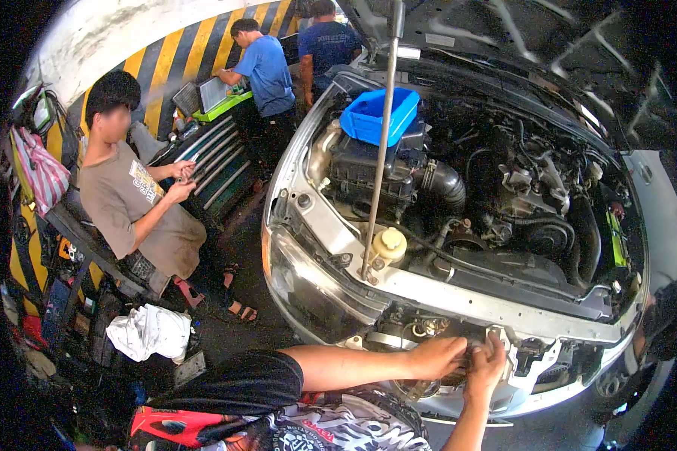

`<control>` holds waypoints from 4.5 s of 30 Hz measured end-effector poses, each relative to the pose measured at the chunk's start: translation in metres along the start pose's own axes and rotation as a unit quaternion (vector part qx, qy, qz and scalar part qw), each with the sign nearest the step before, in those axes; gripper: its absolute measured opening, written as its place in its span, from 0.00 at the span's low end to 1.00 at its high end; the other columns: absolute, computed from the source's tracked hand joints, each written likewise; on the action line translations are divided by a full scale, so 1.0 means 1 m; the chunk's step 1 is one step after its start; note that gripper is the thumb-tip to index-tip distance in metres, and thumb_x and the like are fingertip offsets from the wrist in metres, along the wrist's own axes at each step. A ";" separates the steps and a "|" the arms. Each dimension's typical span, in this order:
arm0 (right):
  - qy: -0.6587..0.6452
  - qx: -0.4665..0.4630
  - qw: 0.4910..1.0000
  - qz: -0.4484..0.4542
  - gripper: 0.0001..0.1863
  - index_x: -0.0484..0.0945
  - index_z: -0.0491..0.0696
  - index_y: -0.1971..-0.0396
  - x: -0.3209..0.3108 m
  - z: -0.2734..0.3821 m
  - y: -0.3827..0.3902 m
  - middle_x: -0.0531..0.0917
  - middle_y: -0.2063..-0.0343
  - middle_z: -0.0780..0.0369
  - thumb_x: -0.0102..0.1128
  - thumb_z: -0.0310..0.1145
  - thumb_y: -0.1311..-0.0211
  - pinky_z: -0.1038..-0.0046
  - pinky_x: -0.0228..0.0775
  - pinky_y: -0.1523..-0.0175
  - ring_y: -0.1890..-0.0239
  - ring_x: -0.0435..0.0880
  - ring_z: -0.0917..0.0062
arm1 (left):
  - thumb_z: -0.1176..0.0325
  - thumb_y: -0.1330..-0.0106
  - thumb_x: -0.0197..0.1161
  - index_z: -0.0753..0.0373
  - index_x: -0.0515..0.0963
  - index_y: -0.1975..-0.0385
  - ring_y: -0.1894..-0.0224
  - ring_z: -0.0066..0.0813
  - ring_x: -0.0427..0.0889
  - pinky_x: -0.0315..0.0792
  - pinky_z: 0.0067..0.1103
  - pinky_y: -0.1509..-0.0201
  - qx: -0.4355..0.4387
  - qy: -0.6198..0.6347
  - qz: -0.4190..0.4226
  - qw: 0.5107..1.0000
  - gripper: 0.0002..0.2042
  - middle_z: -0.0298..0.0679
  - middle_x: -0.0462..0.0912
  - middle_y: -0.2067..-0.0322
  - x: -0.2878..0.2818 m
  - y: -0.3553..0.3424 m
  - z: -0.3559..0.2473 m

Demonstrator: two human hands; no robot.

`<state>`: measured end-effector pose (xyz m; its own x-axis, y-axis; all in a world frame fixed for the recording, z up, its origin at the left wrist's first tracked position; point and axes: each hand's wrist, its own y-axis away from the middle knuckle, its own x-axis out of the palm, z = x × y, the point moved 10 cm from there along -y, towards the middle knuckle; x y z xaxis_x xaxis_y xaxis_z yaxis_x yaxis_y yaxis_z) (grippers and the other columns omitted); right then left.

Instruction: Replacing or repairing a horn and electrical components in the engine bay of a vehicle.

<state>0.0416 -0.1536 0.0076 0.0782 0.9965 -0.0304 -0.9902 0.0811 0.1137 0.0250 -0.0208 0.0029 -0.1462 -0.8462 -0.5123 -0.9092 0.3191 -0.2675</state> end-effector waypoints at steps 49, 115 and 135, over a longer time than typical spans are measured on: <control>0.267 -0.046 0.958 -0.096 0.10 0.85 0.45 0.64 -0.019 -0.061 0.024 0.87 0.65 0.48 0.63 0.34 0.42 0.59 0.79 0.53 0.59 0.86 0.51 | 0.72 0.42 0.66 0.66 0.76 0.68 0.62 0.54 0.84 0.76 0.39 0.58 0.010 -0.060 0.080 0.995 0.07 0.52 0.83 0.68 0.012 -0.018 -0.005; 0.301 -0.020 0.950 -0.083 0.16 0.82 0.42 0.67 -0.018 -0.041 0.042 0.84 0.67 0.44 0.52 0.40 0.35 0.54 0.75 0.53 0.60 0.83 0.46 | 0.63 0.34 0.64 0.67 0.83 0.69 0.74 0.24 0.74 0.67 0.29 0.71 -0.319 0.127 0.116 0.932 0.11 0.37 0.80 0.76 0.046 -0.013 0.038; 0.203 -0.119 0.971 -0.044 0.13 0.83 0.39 0.67 0.007 0.093 0.110 0.83 0.76 0.53 0.56 0.34 0.36 0.67 0.75 0.63 0.74 0.81 0.69 | 0.62 0.34 0.67 0.64 0.81 0.63 0.55 0.55 0.83 0.77 0.42 0.52 -0.006 -0.145 0.077 0.986 0.11 0.53 0.83 0.62 0.028 -0.026 0.012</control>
<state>-0.0563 -0.1358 0.1123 0.1587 0.8918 -0.4236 -0.9844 0.1099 -0.1374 0.0491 -0.0472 -0.0139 -0.1662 -0.6300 -0.7586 -0.8902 0.4268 -0.1594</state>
